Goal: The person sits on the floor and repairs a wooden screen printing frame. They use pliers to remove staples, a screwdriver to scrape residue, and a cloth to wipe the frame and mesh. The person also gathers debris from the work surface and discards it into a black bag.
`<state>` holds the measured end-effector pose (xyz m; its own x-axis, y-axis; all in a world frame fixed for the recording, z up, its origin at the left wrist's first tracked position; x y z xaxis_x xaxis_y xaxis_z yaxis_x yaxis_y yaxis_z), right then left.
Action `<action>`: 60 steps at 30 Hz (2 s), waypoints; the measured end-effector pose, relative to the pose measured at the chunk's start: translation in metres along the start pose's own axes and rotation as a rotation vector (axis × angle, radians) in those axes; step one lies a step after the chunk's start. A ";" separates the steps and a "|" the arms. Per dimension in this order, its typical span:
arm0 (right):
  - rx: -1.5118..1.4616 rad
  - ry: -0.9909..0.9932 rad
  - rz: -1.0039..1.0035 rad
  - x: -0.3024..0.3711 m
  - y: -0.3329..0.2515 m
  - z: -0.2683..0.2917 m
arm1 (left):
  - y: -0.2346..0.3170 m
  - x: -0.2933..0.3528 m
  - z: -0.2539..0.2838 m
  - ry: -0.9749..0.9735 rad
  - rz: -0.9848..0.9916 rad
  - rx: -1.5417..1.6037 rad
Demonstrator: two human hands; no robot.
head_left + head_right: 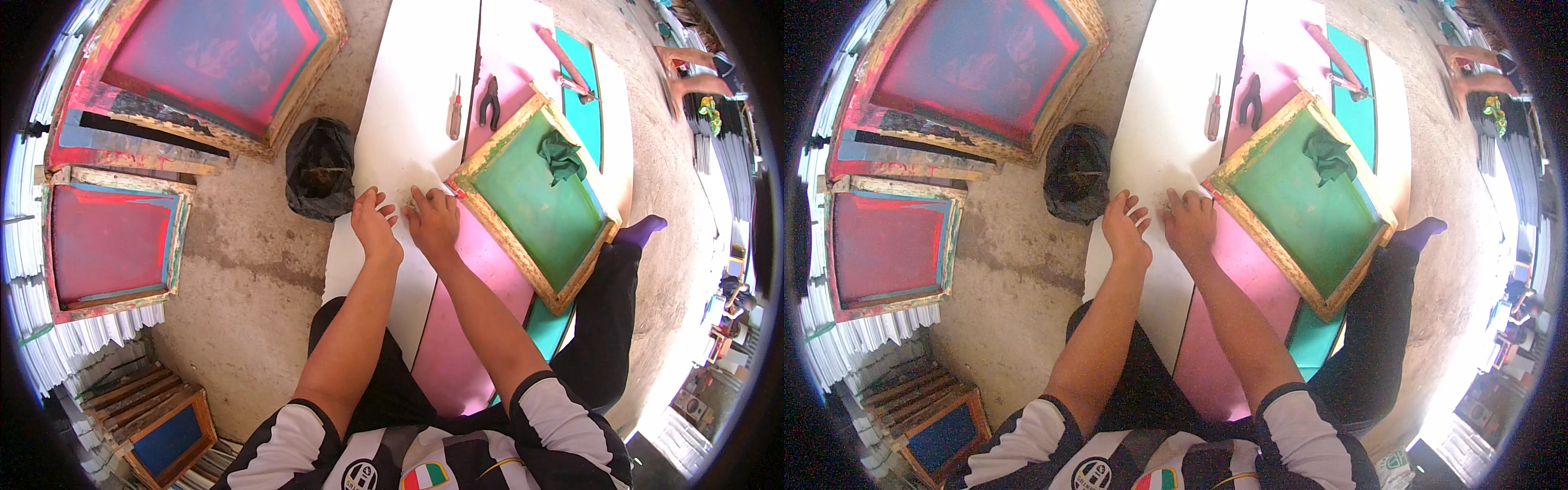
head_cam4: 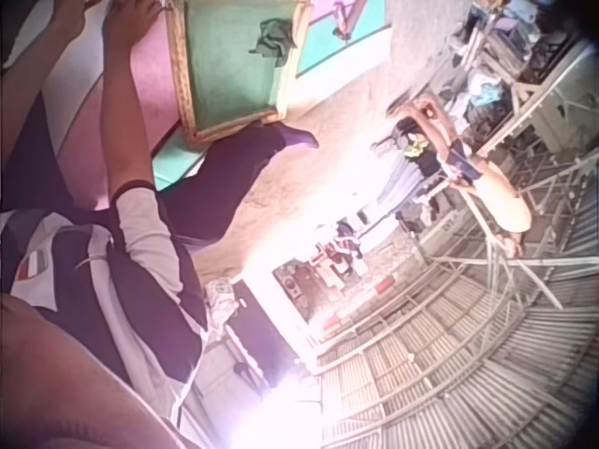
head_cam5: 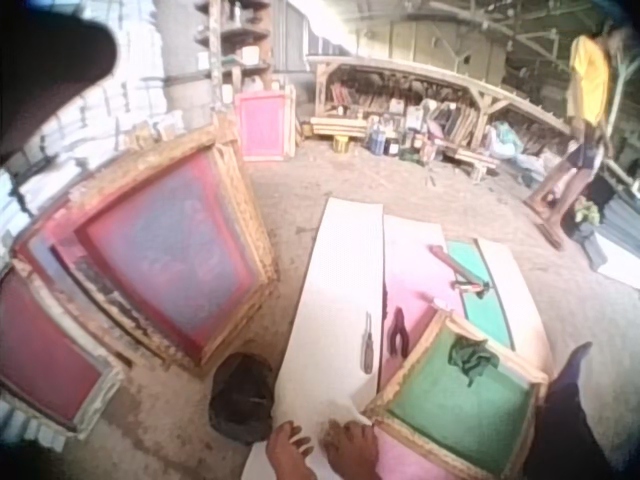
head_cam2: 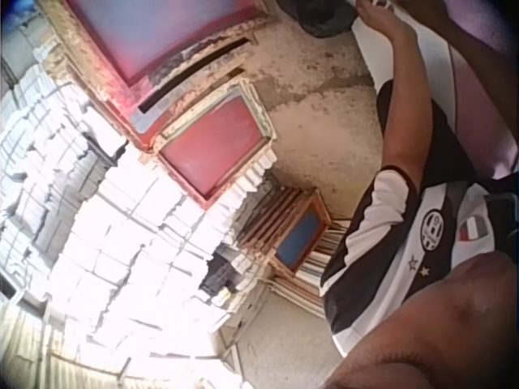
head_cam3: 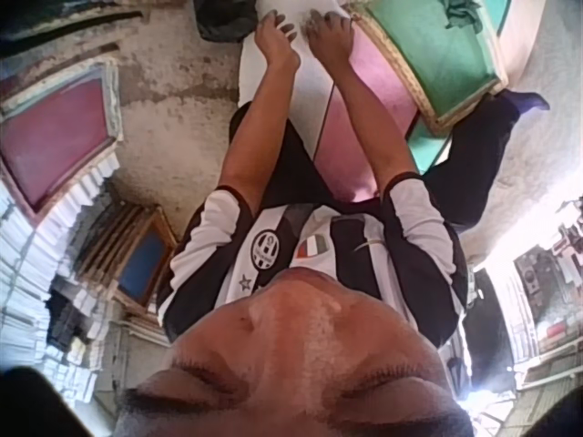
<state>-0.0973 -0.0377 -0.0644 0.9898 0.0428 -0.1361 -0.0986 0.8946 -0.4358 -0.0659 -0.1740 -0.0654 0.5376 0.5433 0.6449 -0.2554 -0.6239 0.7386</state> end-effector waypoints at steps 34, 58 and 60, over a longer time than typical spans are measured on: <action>-0.472 -0.383 -0.022 -0.096 -0.116 -0.026 | 0.005 0.011 0.015 0.230 0.194 0.116; 0.151 -0.069 -0.084 0.052 -0.004 0.006 | 0.004 0.004 0.017 0.148 0.036 0.018; 0.137 -0.048 -0.062 0.043 -0.008 0.004 | 0.004 0.003 0.017 0.144 0.031 0.021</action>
<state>-0.0533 -0.0415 -0.0630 0.9977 0.0037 -0.0680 -0.0250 0.9483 -0.3164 -0.0519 -0.1849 -0.0639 0.4083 0.5976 0.6901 -0.2521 -0.6527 0.7144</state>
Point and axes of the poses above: each hand's wrist, its own x-axis away from the middle knuckle, its own z-axis out of the back of the hand, y = z × x, the point moved 7 cm from there along -x, towards the middle knuckle, and after that the axes turned 8 degrees about -z, right-handed, at the moved point
